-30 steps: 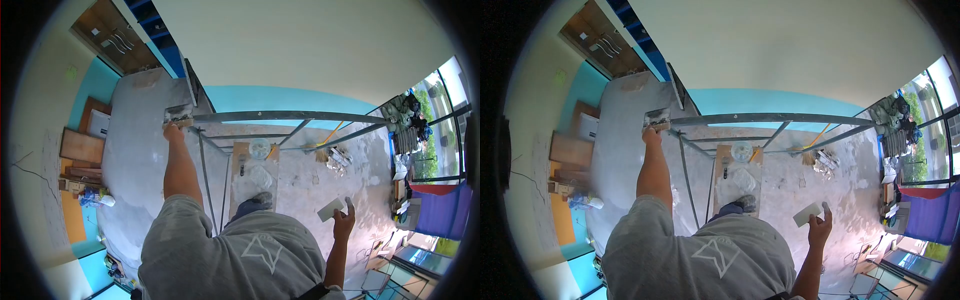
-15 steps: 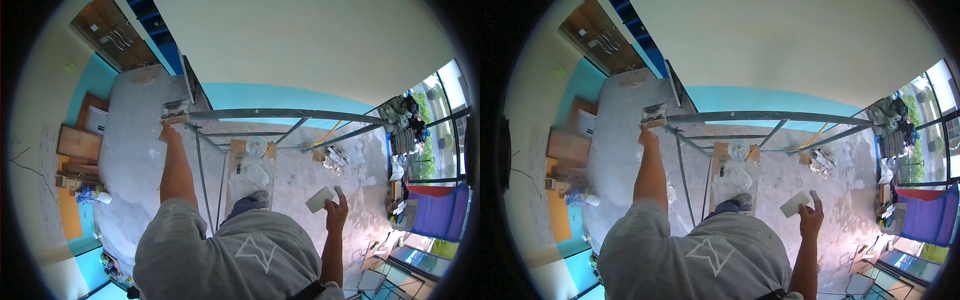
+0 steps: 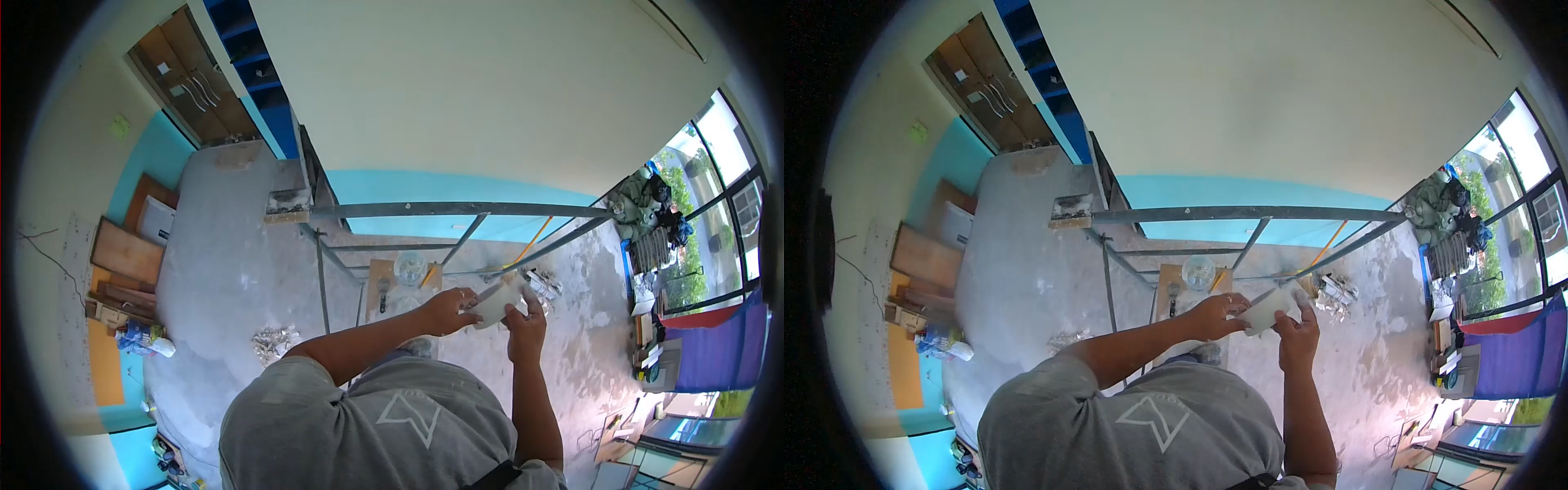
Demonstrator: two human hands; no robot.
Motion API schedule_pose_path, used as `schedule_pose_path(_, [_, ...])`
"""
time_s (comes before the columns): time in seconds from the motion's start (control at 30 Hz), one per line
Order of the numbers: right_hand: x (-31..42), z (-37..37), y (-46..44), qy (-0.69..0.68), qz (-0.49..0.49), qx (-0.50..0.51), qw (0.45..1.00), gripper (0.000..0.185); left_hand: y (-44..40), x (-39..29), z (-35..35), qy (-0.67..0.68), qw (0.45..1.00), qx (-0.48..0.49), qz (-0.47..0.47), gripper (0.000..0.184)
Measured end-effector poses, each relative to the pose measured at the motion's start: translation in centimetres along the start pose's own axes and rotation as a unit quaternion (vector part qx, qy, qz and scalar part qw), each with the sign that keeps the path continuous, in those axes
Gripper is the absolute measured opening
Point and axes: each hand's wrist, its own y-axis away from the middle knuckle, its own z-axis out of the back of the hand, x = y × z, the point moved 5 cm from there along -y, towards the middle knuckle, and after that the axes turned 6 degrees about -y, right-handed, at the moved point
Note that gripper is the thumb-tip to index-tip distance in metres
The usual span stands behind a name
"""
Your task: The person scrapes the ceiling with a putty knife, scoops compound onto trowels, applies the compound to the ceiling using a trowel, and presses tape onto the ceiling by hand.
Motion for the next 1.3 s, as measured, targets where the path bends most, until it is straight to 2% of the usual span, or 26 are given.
schedule_pose_path(0.07, [1.0, 0.1, -0.2, 0.211, 0.025, 0.013, 0.977, 0.064, 0.0, 0.4, 0.4, -0.103, 0.994, -0.016, -0.043, 0.044])
schedule_pose_path(0.17, [0.5, 0.5, -0.5, 0.377, 0.114, 0.021, 0.919, 0.065, 0.8, 0.5, 1.3, -0.177, 0.981, -0.025, -0.078, 0.043])
schedule_pose_path(0.27, [0.6, -1.1, 0.0, 0.171, 0.076, 0.079, 0.979, 0.061, 1.2, 0.6, 2.0, -0.184, 0.98, -0.004, -0.081, 0.044])
schedule_pose_path(0.43, [0.6, -1.8, -0.5, 0.192, 0.089, 0.044, 0.976, 0.063, 1.8, 0.6, 2.7, -0.193, 0.975, -0.035, -0.102, 0.041])
schedule_pose_path(0.53, [1.7, -2.8, -0.6, 0.212, 0.065, 0.035, 0.975, 0.062, 2.5, -0.2, 3.4, -0.157, 0.986, -0.022, -0.041, 0.039])
schedule_pose_path(0.73, [1.8, -4.6, -0.8, 0.151, 0.07, 0.039, 0.985, 0.06, 3.1, 0.6, 4.4, -0.229, 0.965, -0.091, -0.089, 0.037])
schedule_pose_path(0.87, [2.2, -4.9, -0.8, 0.186, 0.073, 0.036, 0.979, 0.059, 3.5, 2.9, 6.5, -0.246, 0.959, -0.133, -0.051, 0.034])
schedule_pose_path(0.93, [1.5, -4.0, -1.5, 0.127, 0.114, 0.023, 0.985, 0.052, 3.9, 4.5, 9.2, -0.279, 0.945, -0.169, -0.018, 0.032])
schedule_pose_path(0.97, [1.3, -3.2, -1.8, 0.098, 0.134, 0.016, 0.986, 0.049, 4.4, 5.4, 11.7, -0.335, 0.914, -0.228, -0.002, 0.031])
schedule_pose_path(1.0, [1.7, -2.6, -1.6, 0.151, 0.123, 0.006, 0.981, 0.045, 5.2, 6.5, 14.6, -0.387, 0.877, -0.284, 0.015, 0.031])
schedule_pose_path(1.03, [2.7, -1.8, -1.3, 0.204, 0.112, -0.003, 0.973, 0.041, 6.3, 8.2, 18.0, -0.388, 0.855, -0.341, 0.058, 0.032])
schedule_pose_path(1.07, [3.4, -0.7, -1.3, 0.257, 0.101, -0.013, 0.961, 0.037, 7.0, 9.9, 21.6, -0.405, 0.821, -0.376, 0.146, 0.033])
schedule_pose_path(1.1, [2.0, 1.6, -2.0, 0.244, 0.1, -0.029, 0.964, 0.029, 8.1, 12.1, 25.0, -0.443, 0.773, -0.438, 0.121, 0.023])
schedule_pose_path(1.17, [2.5, 3.7, -1.8, 0.232, 0.074, -0.04, 0.969, 0.028, 9.9, 15.3, 30.4, -0.547, 0.694, -0.424, 0.197, 0.026])
schedule_pose_path(1.27, [3.4, 6.5, -1.4, 0.273, 0.054, -0.031, 0.96, 0.027, 12.0, 16.1, 34.1, -0.552, 0.648, -0.41, 0.328, 0.024])
schedule_pose_path(1.3, [4.0, 6.9, -1.1, 0.295, 0.034, -0.025, 0.955, 0.023, 12.4, 16.4, 34.6, -0.549, 0.643, -0.412, 0.34, 0.024])
